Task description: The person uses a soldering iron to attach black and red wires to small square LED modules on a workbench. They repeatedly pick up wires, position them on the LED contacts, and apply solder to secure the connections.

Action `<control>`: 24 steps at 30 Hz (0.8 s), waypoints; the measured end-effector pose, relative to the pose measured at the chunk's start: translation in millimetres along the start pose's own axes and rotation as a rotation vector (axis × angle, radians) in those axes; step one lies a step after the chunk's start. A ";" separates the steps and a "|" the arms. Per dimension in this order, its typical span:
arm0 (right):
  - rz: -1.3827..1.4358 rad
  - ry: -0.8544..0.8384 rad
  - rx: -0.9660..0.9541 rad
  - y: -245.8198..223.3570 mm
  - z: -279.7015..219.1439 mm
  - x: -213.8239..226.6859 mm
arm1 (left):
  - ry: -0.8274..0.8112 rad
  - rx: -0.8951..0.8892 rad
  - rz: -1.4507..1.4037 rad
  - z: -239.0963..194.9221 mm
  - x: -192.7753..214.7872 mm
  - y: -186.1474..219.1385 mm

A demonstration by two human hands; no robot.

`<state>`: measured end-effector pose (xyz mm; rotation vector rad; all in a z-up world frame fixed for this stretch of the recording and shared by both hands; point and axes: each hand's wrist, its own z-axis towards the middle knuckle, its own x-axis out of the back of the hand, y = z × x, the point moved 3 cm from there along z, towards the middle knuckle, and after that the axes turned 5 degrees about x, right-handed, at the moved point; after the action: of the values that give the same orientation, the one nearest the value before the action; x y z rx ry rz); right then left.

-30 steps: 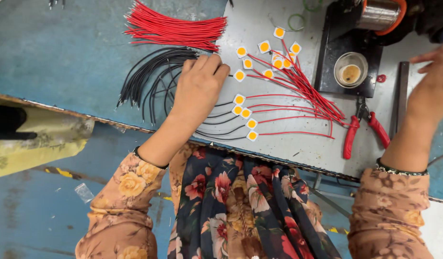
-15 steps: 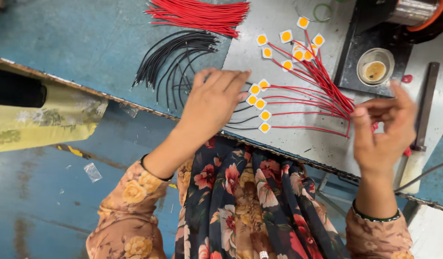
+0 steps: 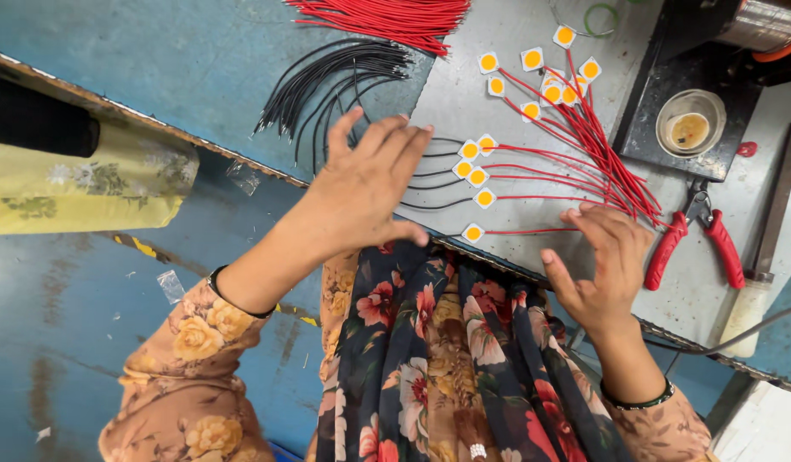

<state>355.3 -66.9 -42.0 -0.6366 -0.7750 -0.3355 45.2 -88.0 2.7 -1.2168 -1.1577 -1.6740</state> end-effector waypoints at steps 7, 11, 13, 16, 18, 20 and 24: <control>-0.109 -0.070 0.001 -5.0 -3.7 -14.4 | 0.008 -0.014 0.066 -8.8 -9.1 17.4; -0.115 -0.060 -0.035 -5.8 -1.1 -14.7 | 0.079 -0.001 0.011 -6.5 -12.4 14.5; -0.107 -0.046 -0.033 -5.4 -2.0 -13.8 | 0.053 -0.008 0.129 -3.9 -19.0 16.2; -0.097 -0.032 -0.036 -4.7 -4.0 -13.6 | 0.070 -0.056 0.220 0.0 -29.1 21.3; -0.086 -0.017 -0.033 -5.1 -4.8 -13.8 | 0.078 -0.090 0.269 2.2 -31.5 19.5; -0.075 0.009 -0.030 -3.9 -4.4 -13.0 | 0.064 -0.122 0.332 10.6 -31.2 11.7; -0.048 0.042 -0.047 -3.2 -7.3 -9.7 | -0.150 0.071 -0.261 53.7 -28.3 -32.8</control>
<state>351.1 -73.5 -51.8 -0.6539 -0.7446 -0.4111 37.6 -25.1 -24.8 -1.2037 -1.5102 -1.7354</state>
